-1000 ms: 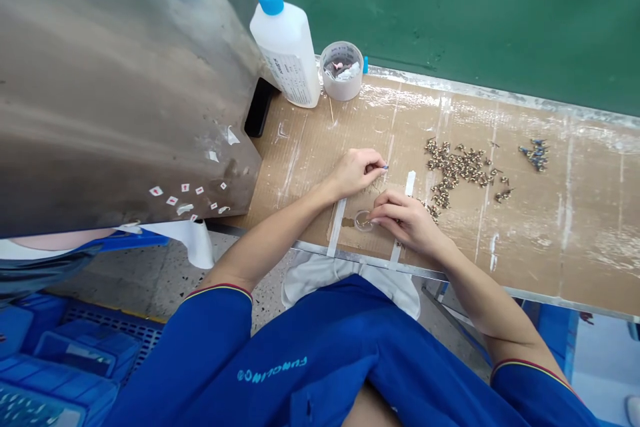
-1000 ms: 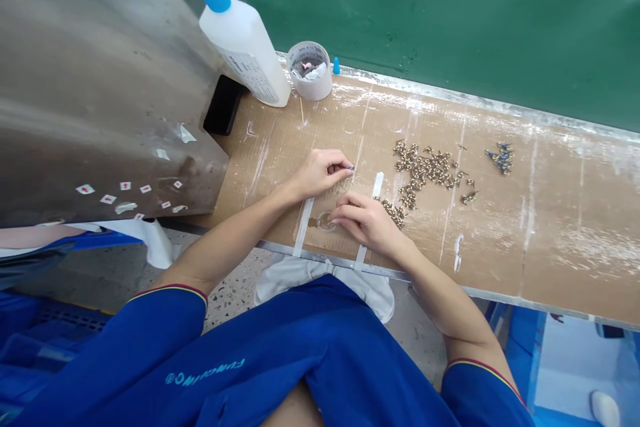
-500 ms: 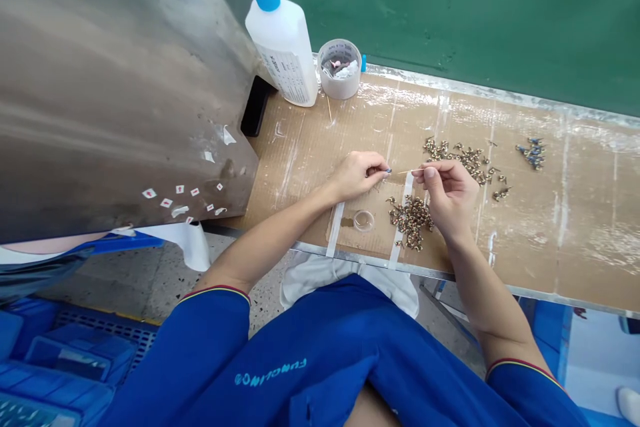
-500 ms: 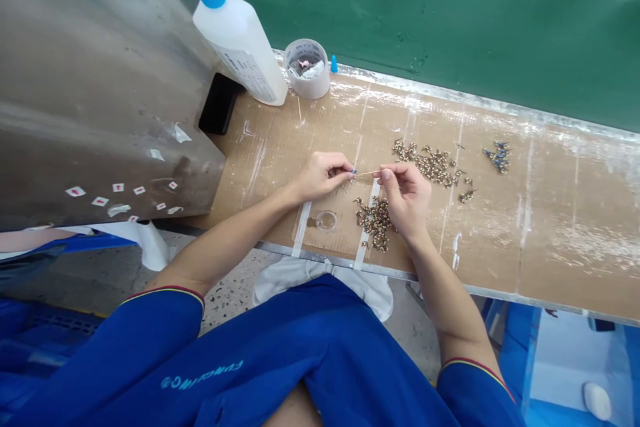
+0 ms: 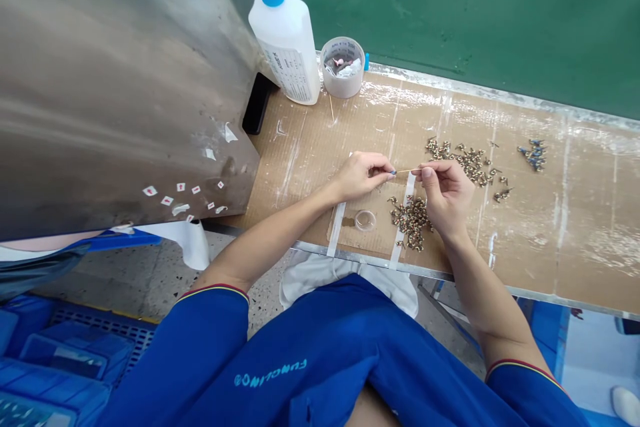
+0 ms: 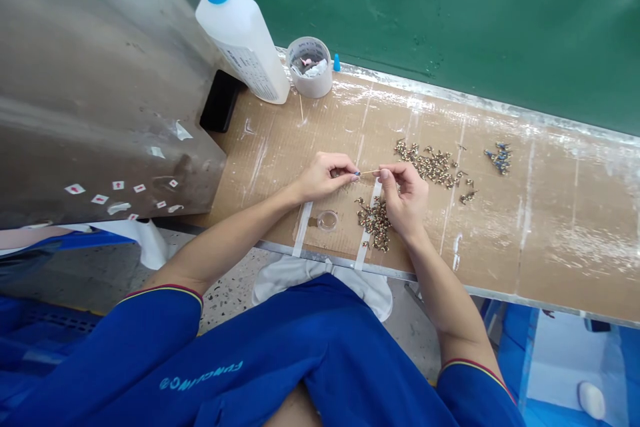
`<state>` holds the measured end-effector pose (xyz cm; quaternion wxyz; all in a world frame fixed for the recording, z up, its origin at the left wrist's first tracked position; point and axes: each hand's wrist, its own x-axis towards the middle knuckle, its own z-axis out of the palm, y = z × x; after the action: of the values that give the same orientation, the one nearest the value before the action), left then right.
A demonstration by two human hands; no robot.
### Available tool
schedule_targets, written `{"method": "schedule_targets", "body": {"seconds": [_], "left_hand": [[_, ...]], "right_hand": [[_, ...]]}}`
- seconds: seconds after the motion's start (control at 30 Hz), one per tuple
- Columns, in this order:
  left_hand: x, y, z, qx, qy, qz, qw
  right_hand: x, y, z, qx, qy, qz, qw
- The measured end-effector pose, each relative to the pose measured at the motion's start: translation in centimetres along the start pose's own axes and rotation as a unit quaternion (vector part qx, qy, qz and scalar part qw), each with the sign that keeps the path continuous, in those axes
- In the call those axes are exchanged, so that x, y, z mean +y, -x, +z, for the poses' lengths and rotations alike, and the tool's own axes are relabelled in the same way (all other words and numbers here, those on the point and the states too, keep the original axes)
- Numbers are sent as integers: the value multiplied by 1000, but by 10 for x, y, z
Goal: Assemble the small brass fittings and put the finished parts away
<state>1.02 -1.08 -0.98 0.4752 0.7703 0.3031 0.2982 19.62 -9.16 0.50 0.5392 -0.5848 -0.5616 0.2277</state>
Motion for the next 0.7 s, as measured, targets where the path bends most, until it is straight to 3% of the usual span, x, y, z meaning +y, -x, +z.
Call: {"method": "schedule_targets", "body": {"seconds": [0.7], "left_hand": [[-5, 0, -1, -36, -67, 49, 996]], "right_hand": [[-2, -1, -2, -55, 77, -53, 994]]}}
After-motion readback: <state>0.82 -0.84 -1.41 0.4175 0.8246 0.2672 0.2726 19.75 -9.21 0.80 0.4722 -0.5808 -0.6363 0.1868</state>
